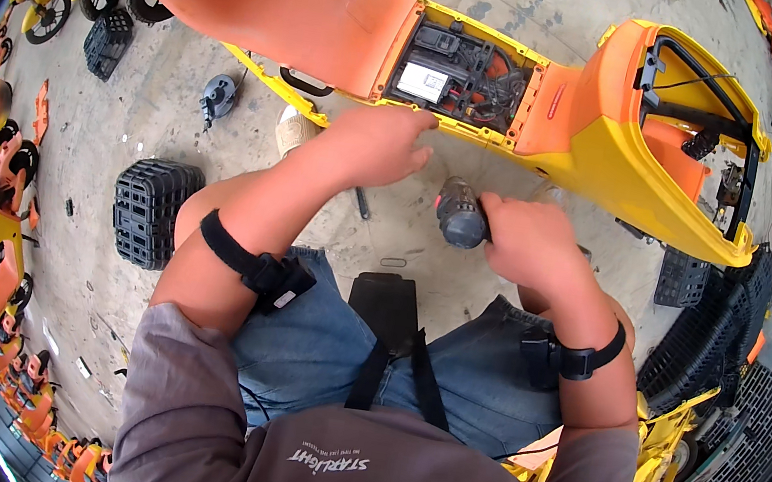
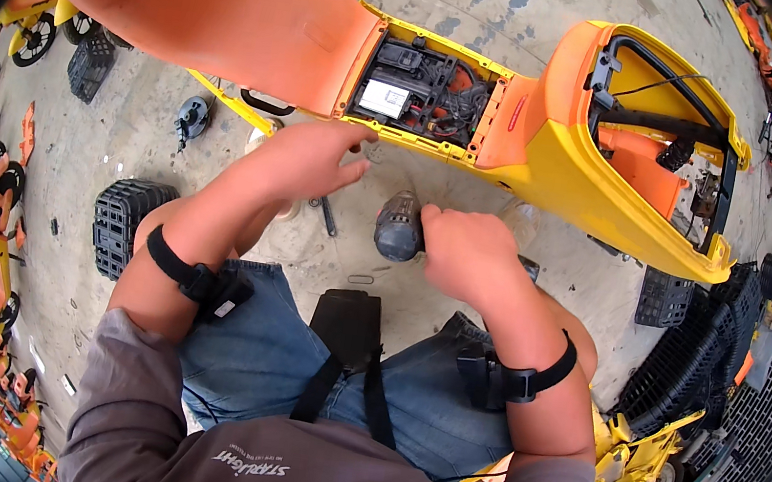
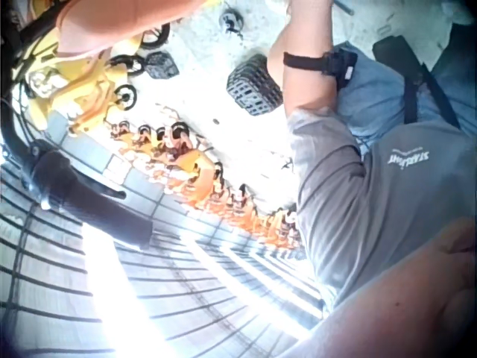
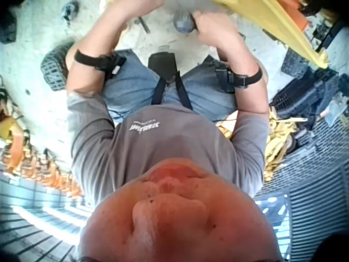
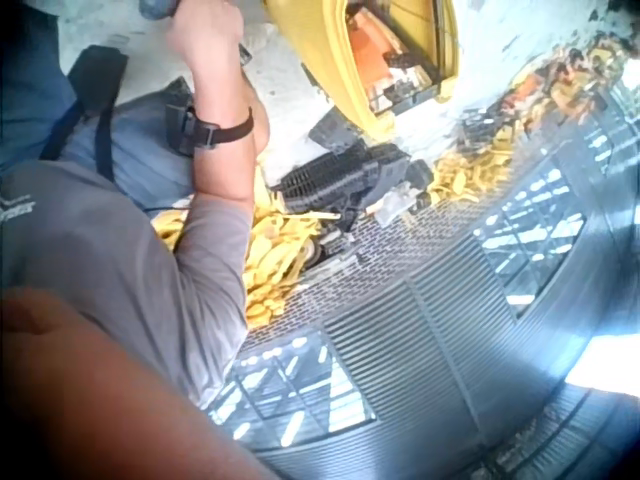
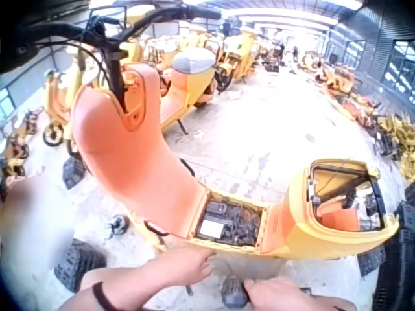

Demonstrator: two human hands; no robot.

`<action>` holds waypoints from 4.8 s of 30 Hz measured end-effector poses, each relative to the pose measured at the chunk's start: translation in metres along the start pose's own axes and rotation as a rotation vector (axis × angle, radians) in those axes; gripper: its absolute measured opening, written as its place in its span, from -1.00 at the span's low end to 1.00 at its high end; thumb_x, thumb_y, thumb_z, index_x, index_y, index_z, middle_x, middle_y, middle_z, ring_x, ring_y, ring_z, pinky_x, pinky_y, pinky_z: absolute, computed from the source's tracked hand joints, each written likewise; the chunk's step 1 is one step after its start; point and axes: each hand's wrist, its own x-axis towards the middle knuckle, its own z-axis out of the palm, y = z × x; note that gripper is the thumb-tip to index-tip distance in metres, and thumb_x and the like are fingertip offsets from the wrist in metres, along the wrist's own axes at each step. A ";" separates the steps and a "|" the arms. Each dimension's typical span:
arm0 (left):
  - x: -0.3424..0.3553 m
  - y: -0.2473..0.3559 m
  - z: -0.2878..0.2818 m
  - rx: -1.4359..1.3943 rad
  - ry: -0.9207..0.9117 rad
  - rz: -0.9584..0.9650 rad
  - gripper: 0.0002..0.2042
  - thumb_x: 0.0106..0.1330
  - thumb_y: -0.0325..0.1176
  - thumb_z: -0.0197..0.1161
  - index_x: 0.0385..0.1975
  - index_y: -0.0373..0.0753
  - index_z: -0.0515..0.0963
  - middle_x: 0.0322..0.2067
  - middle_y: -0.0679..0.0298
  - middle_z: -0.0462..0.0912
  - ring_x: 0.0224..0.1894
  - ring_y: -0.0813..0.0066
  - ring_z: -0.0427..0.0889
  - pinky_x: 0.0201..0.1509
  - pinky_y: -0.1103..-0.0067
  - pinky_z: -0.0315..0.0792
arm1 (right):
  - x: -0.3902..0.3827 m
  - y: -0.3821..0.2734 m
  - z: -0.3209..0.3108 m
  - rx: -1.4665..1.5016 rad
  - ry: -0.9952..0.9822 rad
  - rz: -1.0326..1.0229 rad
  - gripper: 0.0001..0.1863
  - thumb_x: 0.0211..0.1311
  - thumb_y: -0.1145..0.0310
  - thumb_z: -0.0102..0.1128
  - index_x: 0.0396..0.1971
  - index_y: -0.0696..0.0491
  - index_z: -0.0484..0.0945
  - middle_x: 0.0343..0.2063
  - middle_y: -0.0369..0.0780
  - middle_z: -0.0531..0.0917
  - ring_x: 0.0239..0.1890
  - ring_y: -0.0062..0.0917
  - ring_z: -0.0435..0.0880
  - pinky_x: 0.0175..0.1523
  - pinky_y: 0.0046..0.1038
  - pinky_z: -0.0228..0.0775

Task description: The person works on the internal components of a yellow electric scooter, using a power drill to remove or secure fasteners and handling wires and connectors near the battery.

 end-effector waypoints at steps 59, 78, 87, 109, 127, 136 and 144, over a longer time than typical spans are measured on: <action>0.025 0.014 0.012 0.060 -0.180 0.116 -0.40 0.20 -0.39 0.21 0.30 -0.23 0.30 0.12 -0.03 0.54 0.13 -0.01 0.54 0.15 0.28 0.46 | 0.054 -0.003 0.053 1.416 -0.023 0.374 -0.62 0.24 0.34 0.20 -0.03 0.25 0.44 -0.34 -0.14 0.59 -0.41 -0.46 0.63 -0.32 -0.35 0.51; 0.270 -0.115 0.059 -0.403 0.208 -0.419 -0.65 0.21 -0.25 0.18 -0.08 -0.31 0.63 -0.26 0.06 0.73 -0.22 0.26 0.72 -0.08 0.43 0.55 | 0.034 0.022 -0.006 1.848 0.108 0.435 -0.60 0.32 0.28 0.19 0.02 0.19 0.36 -0.26 -0.17 0.55 -0.33 -0.48 0.62 -0.30 -0.36 0.52; 0.356 -0.163 0.104 -1.140 0.363 -0.669 -0.69 0.42 -0.27 0.04 0.03 -0.31 0.48 -0.08 0.23 0.58 -0.24 0.45 0.70 -0.38 0.59 0.51 | 0.034 0.035 -0.007 1.752 -0.007 0.490 -0.54 0.39 0.19 0.13 0.06 0.21 0.26 -0.36 -0.12 0.62 -0.32 -0.48 0.65 -0.17 -0.36 0.51; 0.403 -0.181 0.106 -1.244 0.647 -0.977 -0.63 0.47 -0.16 0.13 -0.20 -0.47 0.52 -0.46 0.11 0.69 -0.65 0.44 0.60 -0.61 0.56 0.38 | 0.050 0.032 -0.031 1.902 -0.233 0.575 -0.60 0.45 0.30 0.11 0.11 0.14 0.22 -0.19 -0.25 0.53 -0.22 -0.62 0.58 -0.10 -0.51 0.46; 0.359 -0.167 0.106 -0.071 0.657 -0.642 -0.75 0.29 -0.21 0.21 -0.26 -0.28 0.64 -0.30 0.02 0.66 -0.15 0.02 0.63 -0.06 0.23 0.48 | 0.048 0.038 -0.025 1.969 -0.206 0.643 -0.62 0.45 0.28 0.10 0.10 0.13 0.25 -0.16 -0.25 0.52 -0.21 -0.60 0.59 -0.09 -0.48 0.47; 0.333 -0.201 0.093 0.514 0.756 -0.299 -0.38 0.14 -0.15 0.41 0.11 -0.38 0.38 0.12 0.05 0.42 0.24 0.06 0.32 0.27 0.23 0.22 | 0.040 0.039 -0.034 1.978 -0.211 0.542 -0.62 0.46 0.38 0.07 0.14 0.14 0.23 -0.04 -0.22 0.49 -0.18 -0.58 0.57 -0.01 -0.46 0.44; 0.339 -0.212 0.056 0.764 0.282 -0.282 -0.30 0.09 0.10 0.40 0.17 -0.22 0.46 0.21 0.14 0.44 0.39 0.10 0.21 0.49 0.14 -0.06 | 0.042 0.040 -0.029 1.983 -0.168 0.526 -0.60 0.45 0.37 0.09 0.14 0.16 0.21 -0.11 -0.23 0.47 -0.20 -0.60 0.57 -0.03 -0.47 0.45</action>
